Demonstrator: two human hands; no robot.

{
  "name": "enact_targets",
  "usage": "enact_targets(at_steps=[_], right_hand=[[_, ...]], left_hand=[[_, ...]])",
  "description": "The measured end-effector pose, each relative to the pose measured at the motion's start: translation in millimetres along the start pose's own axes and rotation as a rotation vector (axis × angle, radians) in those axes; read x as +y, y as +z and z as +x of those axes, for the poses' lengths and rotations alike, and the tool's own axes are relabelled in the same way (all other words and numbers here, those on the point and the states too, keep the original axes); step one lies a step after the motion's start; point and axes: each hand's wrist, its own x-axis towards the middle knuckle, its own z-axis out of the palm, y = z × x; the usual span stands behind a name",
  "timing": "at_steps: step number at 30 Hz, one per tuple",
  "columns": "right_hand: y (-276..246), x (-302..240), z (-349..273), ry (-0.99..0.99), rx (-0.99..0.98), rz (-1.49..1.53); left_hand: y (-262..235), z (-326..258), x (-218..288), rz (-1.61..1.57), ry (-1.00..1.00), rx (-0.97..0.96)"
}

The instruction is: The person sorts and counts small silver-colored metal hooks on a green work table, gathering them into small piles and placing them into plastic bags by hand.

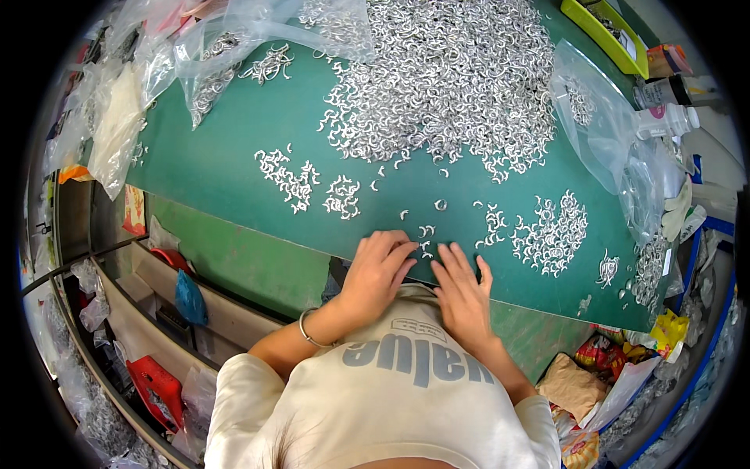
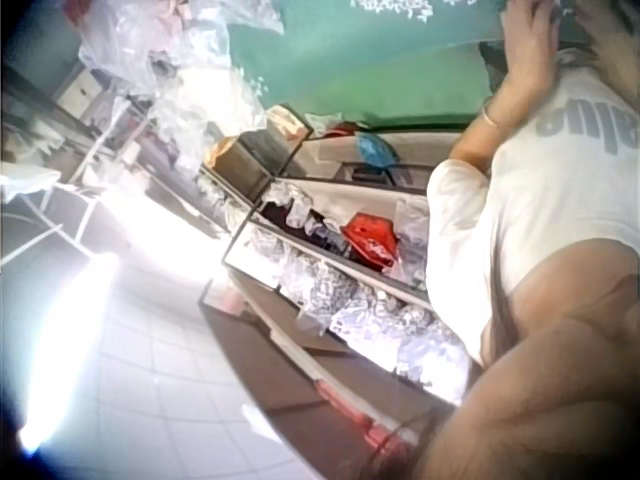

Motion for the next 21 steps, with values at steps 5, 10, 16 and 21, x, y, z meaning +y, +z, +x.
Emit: enact_targets(at_steps=[5, 10, 16, 21], right_hand=[[13, -7, 6, 0.04, -0.021, 0.098], [11, 2, 17, 0.026, 0.297, 0.36], [-4, 8, 42, -0.034, 0.055, 0.16], [-4, 10, 27, 0.038, 0.143, 0.015]], left_hand=[[5, 2, 6, -0.031, 0.021, 0.005], [11, 7, 11, 0.058, 0.07, 0.012], [17, 6, 3, 0.011, 0.082, 0.085], [1, 3, -12, 0.017, 0.022, 0.194]])
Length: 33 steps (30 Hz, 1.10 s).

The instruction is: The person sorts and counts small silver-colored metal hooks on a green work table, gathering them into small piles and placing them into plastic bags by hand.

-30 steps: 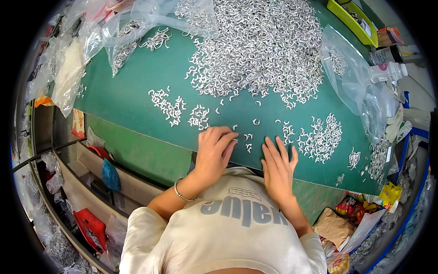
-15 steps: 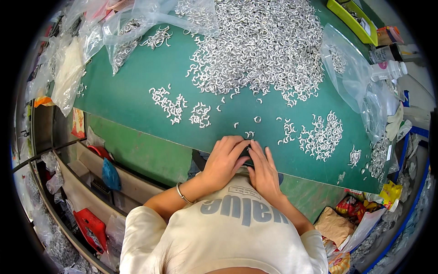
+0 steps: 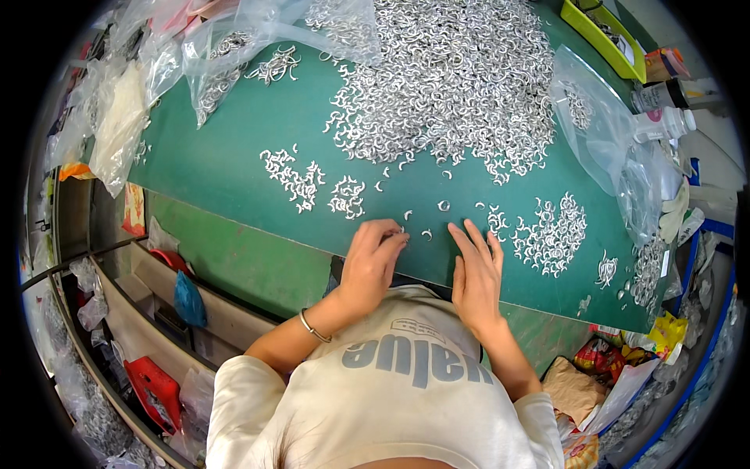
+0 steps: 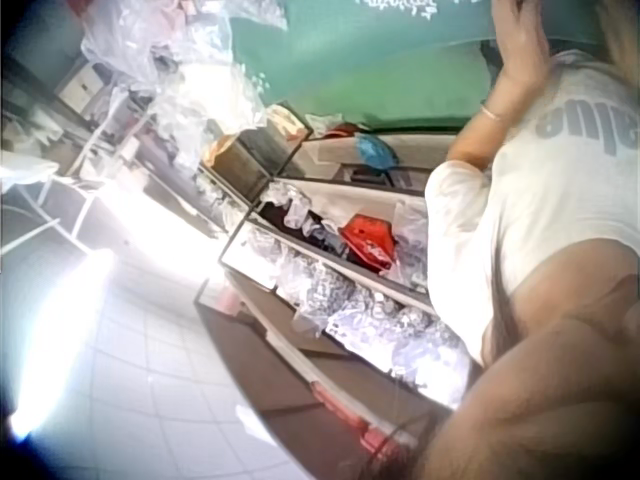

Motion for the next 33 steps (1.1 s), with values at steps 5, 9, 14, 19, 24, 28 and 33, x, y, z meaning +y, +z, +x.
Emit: enact_targets(at_steps=[5, 9, 14, 19, 24, 28, 33], right_hand=[[9, -12, 3, -0.094, -0.19, -0.04], [-4, 0, -5, 0.036, -0.082, -0.203], [6, -6, 20, -0.006, -0.084, -0.132], [3, 4, 15, 0.071, -0.175, -0.34], [-4, -1, 13, 0.098, -0.074, -0.359], [23, -20, 61, -0.214, -0.128, -0.058], [33, -27, 74, -0.279, -0.198, -0.183]], left_hand=[[3, 17, 10, 0.203, 0.069, -0.1], [-2, 17, -5, 0.191, 0.071, -0.06], [-4, 18, -11, 0.233, 0.06, -0.003], [-4, 14, -6, 0.235, 0.067, -0.042], [-20, 14, -19, 0.317, 0.008, 0.1], [-14, 19, -13, 0.309, 0.043, 0.054], [-30, 22, -37, 0.38, -0.012, 0.196]])
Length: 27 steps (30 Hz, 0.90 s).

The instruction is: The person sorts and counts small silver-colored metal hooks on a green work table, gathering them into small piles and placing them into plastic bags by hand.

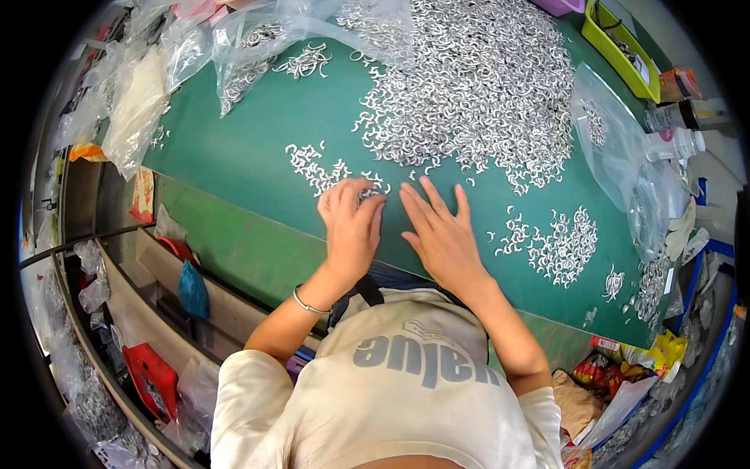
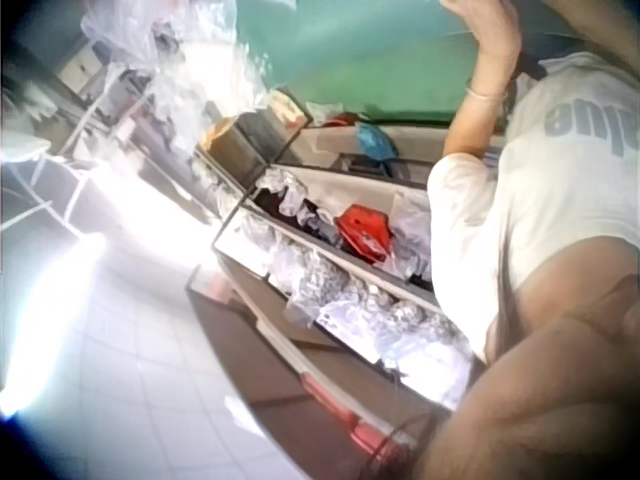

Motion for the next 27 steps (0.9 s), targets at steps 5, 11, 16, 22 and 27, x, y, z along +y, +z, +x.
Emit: enact_targets(at_steps=[5, 11, 16, 22, 27], right_hand=[[-13, 5, -46, 0.161, -0.092, -0.102], [-21, 14, -83, 0.497, -0.013, -0.272], [-18, 3, -60, 0.356, -0.029, -0.146], [-22, 11, -68, 0.391, -0.027, -0.168], [-20, 7, -64, 0.356, 0.004, -0.116]], left_hand=[[-7, 4, -10, 0.067, -0.087, 0.046], [-12, -12, 15, -0.053, 0.056, -0.151], [-8, 3, -2, 0.198, -0.098, -0.078], [-10, 8, -5, 0.115, -0.086, -0.021], [4, 25, -9, 0.156, -0.139, -0.018]])
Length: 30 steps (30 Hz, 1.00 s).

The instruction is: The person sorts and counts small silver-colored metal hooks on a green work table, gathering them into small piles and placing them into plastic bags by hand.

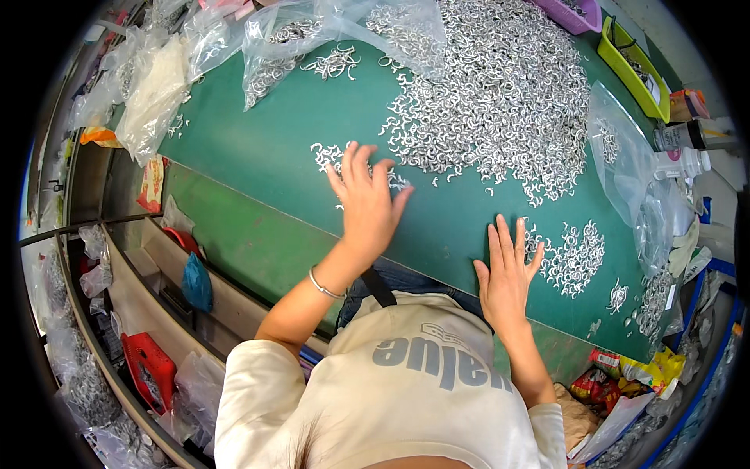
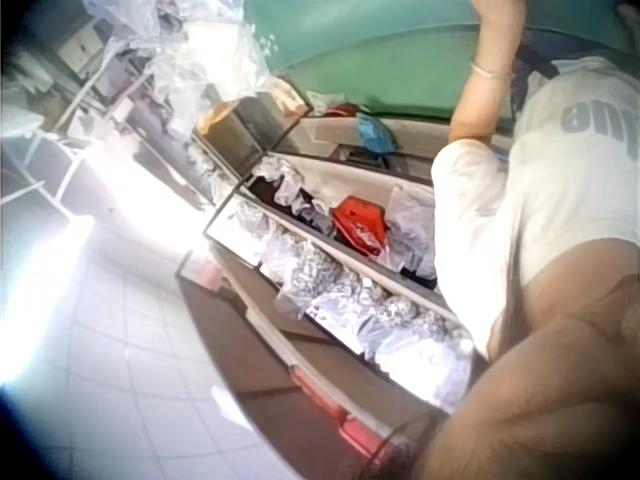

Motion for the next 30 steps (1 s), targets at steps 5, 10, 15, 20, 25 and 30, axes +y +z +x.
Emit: enact_targets(at_steps=[5, 10, 15, 20, 25, 30], right_hand=[[-5, 7, -8, 0.038, 0.007, 0.003], [-2, -3, -2, -0.014, 0.023, 0.088], [-4, -4, -2, -0.021, 0.052, 0.108], [-2, -2, -1, -0.014, 0.068, 0.128], [-5, -5, 2, -0.022, 0.079, 0.15], [-4, 0, -1, -0.009, 0.088, 0.147]], left_hand=[[-5, 6, -29, 0.047, -0.015, 0.072], [-8, 3, -16, -0.026, 0.185, -0.051], [-5, 18, -40, 0.072, 0.11, 0.043], [-6, 26, -35, -0.028, 0.107, 0.046], [9, 40, -49, 0.12, 0.085, 0.022], [-12, 45, -60, 0.057, 0.097, 0.07]])
